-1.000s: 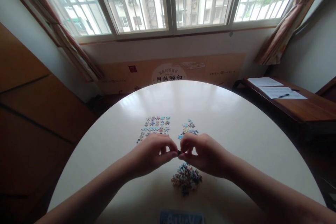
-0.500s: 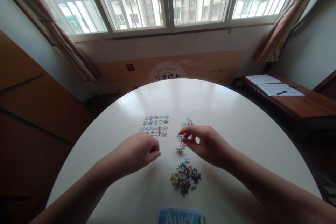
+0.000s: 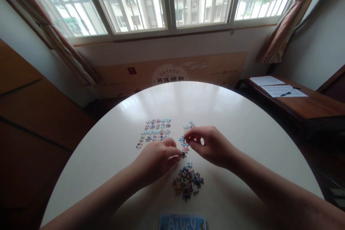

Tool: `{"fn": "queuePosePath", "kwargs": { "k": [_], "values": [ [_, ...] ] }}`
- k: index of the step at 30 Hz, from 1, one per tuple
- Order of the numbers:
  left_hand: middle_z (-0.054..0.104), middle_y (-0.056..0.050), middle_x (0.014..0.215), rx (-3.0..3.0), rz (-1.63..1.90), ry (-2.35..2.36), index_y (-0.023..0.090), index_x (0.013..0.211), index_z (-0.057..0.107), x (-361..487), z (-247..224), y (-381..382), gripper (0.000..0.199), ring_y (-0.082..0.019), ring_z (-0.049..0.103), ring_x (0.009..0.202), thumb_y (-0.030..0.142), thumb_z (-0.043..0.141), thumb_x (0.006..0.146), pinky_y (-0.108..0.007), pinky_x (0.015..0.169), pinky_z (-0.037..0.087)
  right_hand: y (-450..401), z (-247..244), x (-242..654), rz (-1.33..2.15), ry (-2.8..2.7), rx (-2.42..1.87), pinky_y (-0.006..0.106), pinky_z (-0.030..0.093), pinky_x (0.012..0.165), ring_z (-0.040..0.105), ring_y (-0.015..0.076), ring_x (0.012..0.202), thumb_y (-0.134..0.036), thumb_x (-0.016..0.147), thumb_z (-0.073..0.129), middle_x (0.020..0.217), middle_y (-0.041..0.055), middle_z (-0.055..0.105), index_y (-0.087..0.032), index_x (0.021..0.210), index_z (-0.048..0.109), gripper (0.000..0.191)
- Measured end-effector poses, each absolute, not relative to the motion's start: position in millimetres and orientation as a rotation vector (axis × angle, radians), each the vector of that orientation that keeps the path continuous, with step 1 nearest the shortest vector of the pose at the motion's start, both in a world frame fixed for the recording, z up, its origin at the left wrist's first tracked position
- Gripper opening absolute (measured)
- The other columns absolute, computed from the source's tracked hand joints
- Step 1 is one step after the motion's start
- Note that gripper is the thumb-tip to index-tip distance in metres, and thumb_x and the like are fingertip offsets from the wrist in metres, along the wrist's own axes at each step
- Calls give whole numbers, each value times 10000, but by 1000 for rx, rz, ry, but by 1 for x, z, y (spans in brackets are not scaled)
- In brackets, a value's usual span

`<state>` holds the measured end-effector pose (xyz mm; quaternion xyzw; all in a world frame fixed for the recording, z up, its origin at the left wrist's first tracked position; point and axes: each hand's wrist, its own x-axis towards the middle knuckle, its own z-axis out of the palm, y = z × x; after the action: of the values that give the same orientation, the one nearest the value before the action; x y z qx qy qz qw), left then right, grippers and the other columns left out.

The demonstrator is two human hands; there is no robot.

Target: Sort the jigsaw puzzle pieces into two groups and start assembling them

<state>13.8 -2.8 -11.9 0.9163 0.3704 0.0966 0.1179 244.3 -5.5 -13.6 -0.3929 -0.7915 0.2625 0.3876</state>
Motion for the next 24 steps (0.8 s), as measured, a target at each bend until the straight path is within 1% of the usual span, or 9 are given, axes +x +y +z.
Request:
{"fn": "queuePosePath", "kwargs": {
  "k": [8,10,13,15,17,18,20,22,24],
  "values": [
    [687,-21,796,2640,25,1065,205,753,767,0,17,-5,191,-135,609,667,118,617,835,-269,616,429,-6,-12,245,669,-2018,-1003,234,486,573,611,97,637,-150,882,621,831,-2,761,-206,958,747,157],
    [691,-17,806,2648,-39,1059,195,728,754,-5,25,-2,178,-131,603,674,102,632,818,-269,624,423,-6,-12,245,672,-2022,-1005,233,493,574,610,97,632,-140,879,618,830,-1,761,-207,952,746,162],
    [704,-20,859,2667,-68,1065,201,769,754,-11,28,4,120,-148,614,727,130,666,810,-277,642,423,-5,-13,245,637,-2068,-1004,252,526,619,634,113,667,-145,889,615,829,3,755,-216,966,742,165],
    [709,-22,891,2673,-51,1064,214,832,759,-13,26,7,89,-165,625,776,163,692,804,-281,659,432,-5,-15,244,555,-2170,-972,302,562,726,675,149,789,-178,914,611,890,24,759,-226,981,745,157],
    [712,-23,901,2674,-31,1059,225,889,765,-14,24,9,111,-174,630,794,189,709,801,-283,666,439,-7,-19,241,440,-2319,-925,403,557,906,675,217,1043,-226,939,611,1082,60,752,-248,1031,750,168],
    [713,-24,903,2671,-22,1061,230,907,769,-14,24,10,127,-175,631,794,193,712,800,-284,669,442,-9,-20,239,389,-2401,-909,472,517,1000,625,260,1192,-249,947,613,1215,74,718,-269,1077,748,189],
    [717,-25,902,2664,-13,1069,238,915,779,-15,23,10,143,-175,633,790,188,709,800,-285,676,448,-12,-23,234,322,-2540,-918,597,395,1122,450,336,1413,-289,959,612,1448,79,589,-320,1200,718,265],
    [720,-25,898,2660,-10,1066,243,898,787,-15,23,10,146,-174,636,789,177,698,803,-286,687,454,-16,-25,229,313,-2639,-953,665,294,1164,304,378,1501,-332,974,599,1567,81,466,-353,1287,677,323],
    [722,-23,891,2664,-19,1056,244,883,791,-14,24,10,144,-175,639,792,173,690,808,-290,699,457,-18,-24,225,331,-2694,-986,681,252,1178,244,392,1523,-369,987,580,1605,86,411,-357,1314,663,337]
  ]
}}
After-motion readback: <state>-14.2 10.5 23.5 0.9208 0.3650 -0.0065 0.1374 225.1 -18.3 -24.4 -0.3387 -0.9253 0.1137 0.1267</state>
